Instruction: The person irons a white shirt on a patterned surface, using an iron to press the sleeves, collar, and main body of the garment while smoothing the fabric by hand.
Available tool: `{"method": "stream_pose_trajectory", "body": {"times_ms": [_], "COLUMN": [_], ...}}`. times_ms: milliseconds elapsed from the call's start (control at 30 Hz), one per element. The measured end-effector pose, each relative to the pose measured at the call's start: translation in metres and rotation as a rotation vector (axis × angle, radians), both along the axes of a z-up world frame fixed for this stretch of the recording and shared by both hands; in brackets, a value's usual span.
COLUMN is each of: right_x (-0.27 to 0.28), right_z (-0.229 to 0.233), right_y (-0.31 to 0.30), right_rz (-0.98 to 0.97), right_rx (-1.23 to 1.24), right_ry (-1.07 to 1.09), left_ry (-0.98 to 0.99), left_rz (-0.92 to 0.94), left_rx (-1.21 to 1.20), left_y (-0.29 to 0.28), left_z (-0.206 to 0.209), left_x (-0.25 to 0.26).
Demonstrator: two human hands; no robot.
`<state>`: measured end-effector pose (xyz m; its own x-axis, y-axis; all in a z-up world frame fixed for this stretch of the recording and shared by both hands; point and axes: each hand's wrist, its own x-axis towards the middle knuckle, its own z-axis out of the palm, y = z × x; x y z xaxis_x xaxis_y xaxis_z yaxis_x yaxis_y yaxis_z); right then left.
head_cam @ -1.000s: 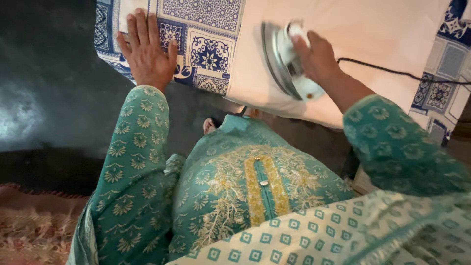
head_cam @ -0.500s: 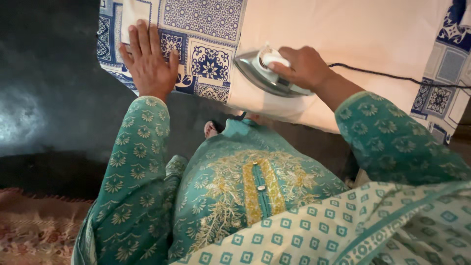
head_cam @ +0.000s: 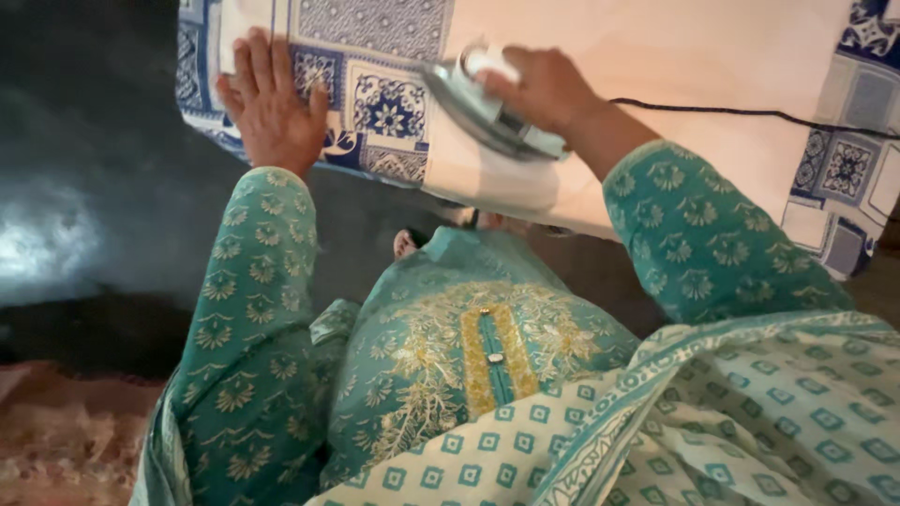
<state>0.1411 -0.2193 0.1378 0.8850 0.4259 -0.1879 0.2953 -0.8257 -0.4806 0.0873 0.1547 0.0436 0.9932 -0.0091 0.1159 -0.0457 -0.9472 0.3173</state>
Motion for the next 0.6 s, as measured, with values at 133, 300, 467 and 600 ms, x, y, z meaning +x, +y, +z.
{"method": "stream_pose_trajectory", "body": {"times_ms": [133, 300, 467, 600], "right_x": [-0.024, -0.061, -0.113, -0.149], "right_z": [0.028, 0.039, 0.054, 0.051], "right_y": [-0.029, -0.123, -0.272, -0.358], "right_rz": [0.099, 0.015, -0.296, -0.486], "right_rx": [-0.097, -0.196, -0.111, -0.277], "right_ry": [0.195, 0.079, 0.052, 0.053], "left_ry": [0.109, 0.107, 0.003, -0.08], "left_rz": [0.017, -0.015, 0.085, 0.032], "left_rx": [-0.026, 0.015, 0.078, -0.061], "left_y": [-0.001, 0.004, -0.037, -0.122], "left_z": [0.002, -0.013, -0.015, -0.001], "left_x": [0.005, 0.011, 0.004, -0.027]}}
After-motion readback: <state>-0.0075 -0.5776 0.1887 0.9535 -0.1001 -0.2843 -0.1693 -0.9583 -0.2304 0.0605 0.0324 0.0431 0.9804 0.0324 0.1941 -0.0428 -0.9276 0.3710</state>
